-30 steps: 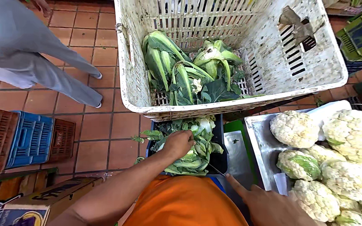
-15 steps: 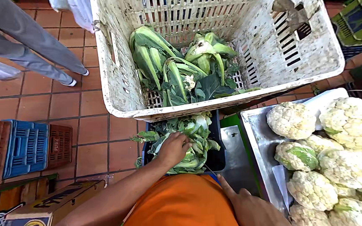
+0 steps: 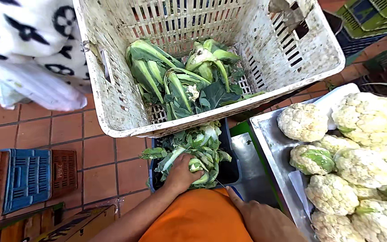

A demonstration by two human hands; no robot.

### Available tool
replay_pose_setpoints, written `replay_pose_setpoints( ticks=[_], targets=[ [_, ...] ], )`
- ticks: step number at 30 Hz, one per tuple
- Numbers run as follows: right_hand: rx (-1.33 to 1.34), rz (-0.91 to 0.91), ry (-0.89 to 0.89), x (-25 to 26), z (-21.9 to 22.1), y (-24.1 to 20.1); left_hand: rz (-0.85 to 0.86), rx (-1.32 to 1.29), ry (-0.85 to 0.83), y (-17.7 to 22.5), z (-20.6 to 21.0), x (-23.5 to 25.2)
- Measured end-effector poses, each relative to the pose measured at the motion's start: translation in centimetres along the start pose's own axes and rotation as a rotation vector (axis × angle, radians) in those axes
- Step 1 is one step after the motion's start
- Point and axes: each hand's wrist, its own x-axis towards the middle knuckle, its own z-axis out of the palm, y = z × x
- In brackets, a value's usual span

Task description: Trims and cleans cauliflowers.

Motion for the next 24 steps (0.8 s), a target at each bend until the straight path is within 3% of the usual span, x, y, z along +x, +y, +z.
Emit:
replay_pose_setpoints(
  ticks=[24],
  targets=[
    [-0.044, 0.077, -0.027, 1.7, -1.1, -1.5, 0.018, -0.002, 0.008, -0.4, -0.2, -0.3]
  ],
)
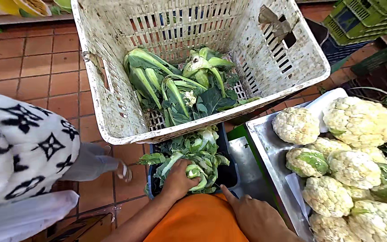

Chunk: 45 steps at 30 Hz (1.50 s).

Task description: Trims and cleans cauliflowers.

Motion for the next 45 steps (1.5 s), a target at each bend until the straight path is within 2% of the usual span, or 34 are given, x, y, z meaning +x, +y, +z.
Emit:
replay_pose_setpoints(
  ticks=[17, 22, 28, 34, 37, 40, 43, 45],
  targets=[
    [-0.074, -0.075, 0.020, 1.9, -1.6, 1.7, -0.029, -0.019, 0.014, -0.1, -0.1, -0.4],
    [-0.166, -0.126, 0.021, 2.3, -4.2, 2.2, -0.049, -0.043, 0.009, -0.3, -0.3, -0.5],
    [-0.326, -0.175, 0.029, 3.2, -9.4, 3.9, -0.067, -0.123, 0.007, -0.8, -0.4, -0.6],
    [-0.379, -0.245, 0.022, 4.6, -10.8, 5.6, -0.081, -0.171, 0.021, -1.5, -0.2, -0.4],
    [-0.302, -0.223, 0.033, 2.2, -9.0, 7.6, -0.044, -0.139, 0.046, -2.0, -0.1, -0.5],
    [-0.147, -0.207, 0.036, 0.6, -5.3, 10.0, -0.038, -0.105, 0.031, -1.9, -0.1, -0.6],
    [0.102, -0.194, 0.011, 0.0, -2.7, 11.7, -0.046, -0.065, -0.010, -1.5, -0.4, -0.5],
    [0.387, -0.234, -0.075, 0.3, -1.5, 12.9, -0.047, -0.049, -0.031, -1.3, -0.6, -0.5]
  ],
)
